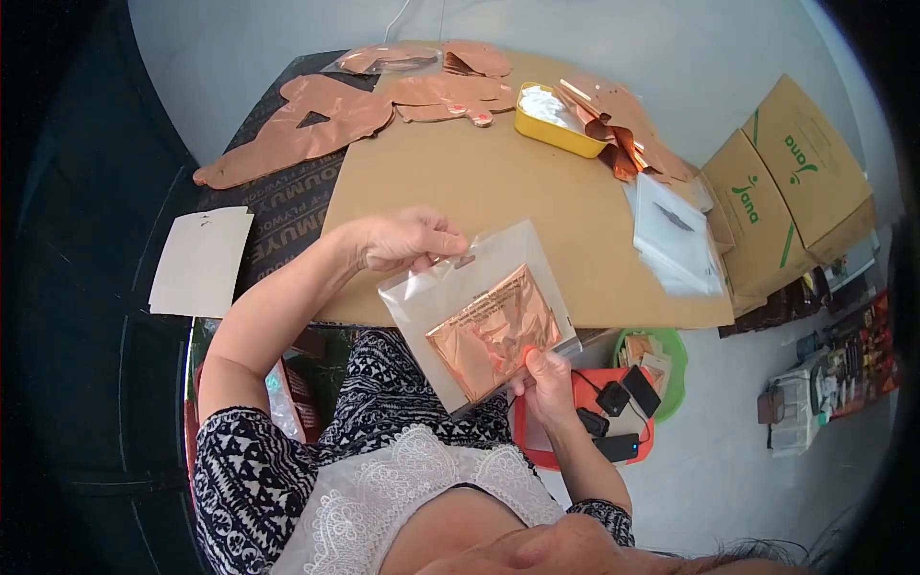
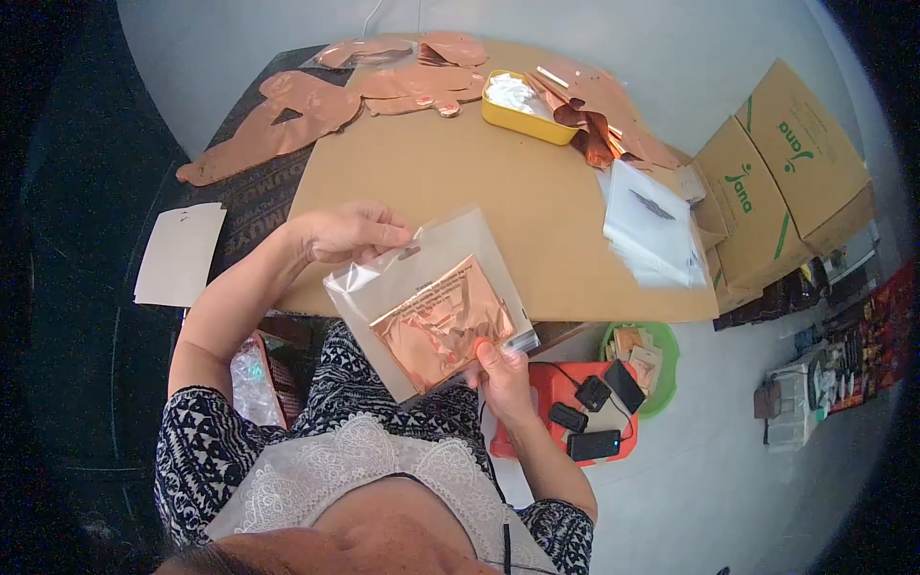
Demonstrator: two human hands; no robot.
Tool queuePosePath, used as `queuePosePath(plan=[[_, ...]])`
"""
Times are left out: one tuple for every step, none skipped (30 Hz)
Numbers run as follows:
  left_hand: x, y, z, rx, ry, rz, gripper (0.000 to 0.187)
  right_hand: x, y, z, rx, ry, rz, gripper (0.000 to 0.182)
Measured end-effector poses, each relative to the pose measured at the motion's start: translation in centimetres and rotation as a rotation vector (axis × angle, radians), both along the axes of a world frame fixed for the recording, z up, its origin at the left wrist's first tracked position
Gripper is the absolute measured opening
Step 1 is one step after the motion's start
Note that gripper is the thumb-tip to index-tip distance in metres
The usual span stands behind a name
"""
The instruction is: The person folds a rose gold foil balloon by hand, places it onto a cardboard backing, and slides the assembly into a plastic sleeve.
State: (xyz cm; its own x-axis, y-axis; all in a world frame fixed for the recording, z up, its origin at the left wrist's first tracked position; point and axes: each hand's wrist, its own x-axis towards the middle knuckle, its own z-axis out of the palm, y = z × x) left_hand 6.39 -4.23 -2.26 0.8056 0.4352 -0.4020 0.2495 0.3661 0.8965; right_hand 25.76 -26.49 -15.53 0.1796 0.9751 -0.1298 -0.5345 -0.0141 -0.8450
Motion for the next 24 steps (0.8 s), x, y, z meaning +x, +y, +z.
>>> queuePosePath(plan=[[0.1, 0.1, 0.1, 0.028, 0.021, -0.029, 0.018, 0.1, 0.0, 0.0, 0.001, 0.018, 0.013, 0.028], [0.2, 0.2, 0.1, 0.055, 0.042, -0.058, 0.018, 0.2, 0.0, 0.1, 0.002, 0.035, 0.026, 0.025], [0.3, 0.4, 0.1, 0.083, 0.064, -0.088, 0.018, 0.3, 0.0, 0.0, 0.012, 0.022, 0.035, 0.025], [0.4, 0.6, -0.2, 0.115, 0.06, -0.1, 0.017, 0.4, -0.1, 0.0, 0.022, 0.009, 0.044, 0.025], [0.6, 0.9, -0.8, 0.146, 0.056, -0.112, 0.016, 0.5, -0.2, 0.0, 0.031, -0.004, 0.054, 0.025], [0.7, 0.8, -0.8, 0.177, 0.053, -0.123, 0.015, 0.4, -0.2, 0.2, 0.023, -0.009, 0.036, 0.024], [0.8, 0.7, -0.7, 0.217, 0.06, -0.121, 0.015, 0.2, -0.2, 0.6, 0.016, -0.015, 0.018, 0.024], [0.9, 0.4, -0.3, 0.258, 0.067, -0.119, 0.015, 0.1, -0.2, 0.8, 0.008, -0.02, 0.001, 0.023], [0.9, 0.2, 0.0, 0.298, 0.074, -0.117, 0.015, 0.1, -0.2, 0.8, 0.015, -0.017, -0.001, 0.023], [1.0, 0.3, 0.0, 0.314, 0.081, -0.12, 0.015, 0.1, -0.2, 0.8, 0.021, -0.013, -0.003, 0.022], [1.0, 0.4, 0.1, 0.329, 0.088, -0.122, 0.015, 0.1, -0.2, 0.7, 0.028, -0.009, -0.005, 0.022], [1.1, 0.4, 0.1, 0.345, 0.094, -0.125, 0.015, 0.1, -0.2, 0.6, 0.023, -0.005, -0.004, 0.022], [1.1, 0.4, 0.1, 0.361, 0.103, -0.127, 0.015, 0.2, -0.2, 0.4, 0.018, -0.001, -0.002, 0.021], [1.1, 0.4, 0.2, 0.378, 0.111, -0.128, 0.015, 0.2, -0.2, 0.3, 0.013, 0.003, 0.0, 0.021], [1.1, 0.4, 0.3, 0.394, 0.12, -0.129, 0.015, 0.2, -0.1, 0.3, 0.011, 0.011, 0.0, 0.02], [1.0, 0.5, 0.2, 0.39, 0.113, -0.128, 0.016, 0.2, -0.1, 0.3, 0.009, 0.018, 0.0, 0.019], [0.8, 0.8, 0.0, 0.387, 0.105, -0.127, 0.016, 0.2, -0.1, 0.3, 0.007, 0.025, 0.0, 0.019], [0.8, 0.8, 0.2, 0.385, 0.096, -0.126, 0.017, 0.3, -0.1, 0.0, 0.012, 0.033, 0.003, 0.018], [0.9, 0.5, 0.4, 0.376, 0.101, -0.088, 0.017, 0.4, -0.1, -0.4, 0.017, 0.04, 0.005, 0.018], [1.0, 0.0, 0.8, 0.366, 0.105, -0.049, 0.017, 0.5, -0.1, -0.6, 0.021, 0.047, 0.008, 0.017], [1.1, -0.4, 1.0, 0.356, 0.11, -0.011, 0.016, 0.4, -0.1, -0.3, 0.026, 0.042, 0.003, 0.017], [1.3, -0.5, 0.9, 0.359, 0.106, 0.013, 0.017, 0.1, -0.1, 0.2, 0.029, 0.037, -0.001, 0.017], [1.5, -0.6, 0.8, 0.361, 0.101, 0.036, 0.017, 0.0, -0.1, 0.6, 0.033, 0.031, -0.005, 0.017], [1.5, -0.5, 0.6, 0.363, 0.096, 0.059, 0.017, 0.0, -0.1, 0.6, 0.039, 0.03, -0.002, 0.018]])
